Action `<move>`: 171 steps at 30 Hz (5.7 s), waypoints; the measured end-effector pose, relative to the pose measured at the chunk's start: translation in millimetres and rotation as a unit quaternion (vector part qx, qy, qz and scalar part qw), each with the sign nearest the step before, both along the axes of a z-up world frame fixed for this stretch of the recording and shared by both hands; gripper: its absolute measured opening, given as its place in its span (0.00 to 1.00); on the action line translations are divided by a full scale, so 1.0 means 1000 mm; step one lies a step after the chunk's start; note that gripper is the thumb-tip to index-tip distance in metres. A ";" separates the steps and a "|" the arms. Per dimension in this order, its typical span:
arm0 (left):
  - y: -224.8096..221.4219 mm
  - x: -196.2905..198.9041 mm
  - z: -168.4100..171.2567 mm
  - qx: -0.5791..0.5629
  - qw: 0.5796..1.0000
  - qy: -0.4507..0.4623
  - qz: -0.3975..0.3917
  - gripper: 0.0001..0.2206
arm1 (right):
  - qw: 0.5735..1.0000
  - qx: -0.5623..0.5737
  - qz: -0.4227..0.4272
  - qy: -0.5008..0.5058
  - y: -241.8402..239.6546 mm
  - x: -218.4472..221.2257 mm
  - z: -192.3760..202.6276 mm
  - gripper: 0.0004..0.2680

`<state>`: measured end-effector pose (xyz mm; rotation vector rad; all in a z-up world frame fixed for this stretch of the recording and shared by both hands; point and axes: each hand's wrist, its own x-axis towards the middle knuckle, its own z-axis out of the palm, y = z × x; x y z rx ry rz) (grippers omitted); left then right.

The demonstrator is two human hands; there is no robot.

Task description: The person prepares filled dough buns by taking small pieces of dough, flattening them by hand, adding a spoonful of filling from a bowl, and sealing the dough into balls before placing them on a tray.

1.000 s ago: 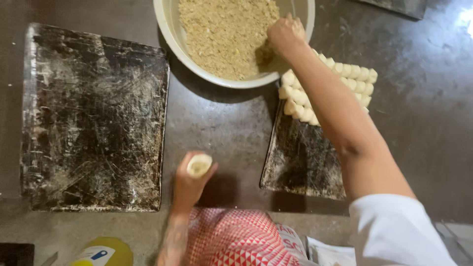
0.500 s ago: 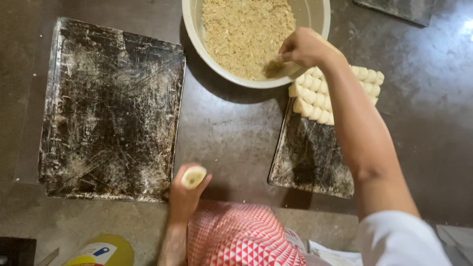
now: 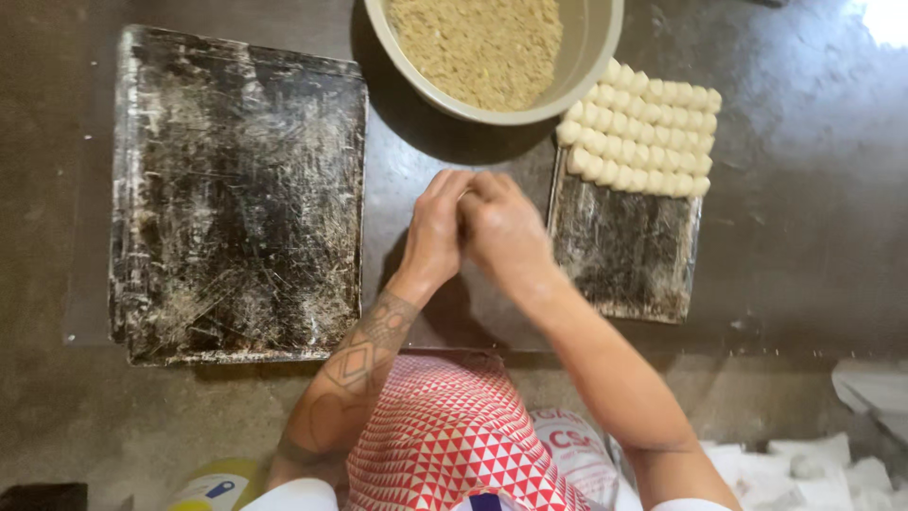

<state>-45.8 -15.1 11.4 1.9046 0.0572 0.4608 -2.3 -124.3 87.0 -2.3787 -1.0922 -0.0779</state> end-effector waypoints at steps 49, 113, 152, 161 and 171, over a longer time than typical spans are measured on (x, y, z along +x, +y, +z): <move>-0.114 -0.152 -0.143 0.123 0.978 0.165 0.025 0.11 | 0.966 -0.064 -0.010 0.250 -0.138 -0.040 -0.185 0.07; -0.201 0.012 -0.141 0.039 0.973 0.212 -0.089 0.24 | 0.866 -0.235 -0.416 0.146 -0.428 -0.086 -0.254 0.28; -0.016 -0.133 -0.032 -0.255 0.951 0.174 -0.017 0.13 | 0.883 0.235 -0.192 0.359 -0.133 -0.139 -0.086 0.13; -0.031 -0.076 -0.013 -0.062 0.985 0.161 0.023 0.10 | 0.995 0.094 0.012 -0.023 -0.052 -0.085 -0.026 0.19; -0.039 -0.136 -0.070 0.084 0.968 0.197 0.134 0.27 | 0.882 -0.425 0.025 -0.204 -0.051 0.293 -0.152 0.13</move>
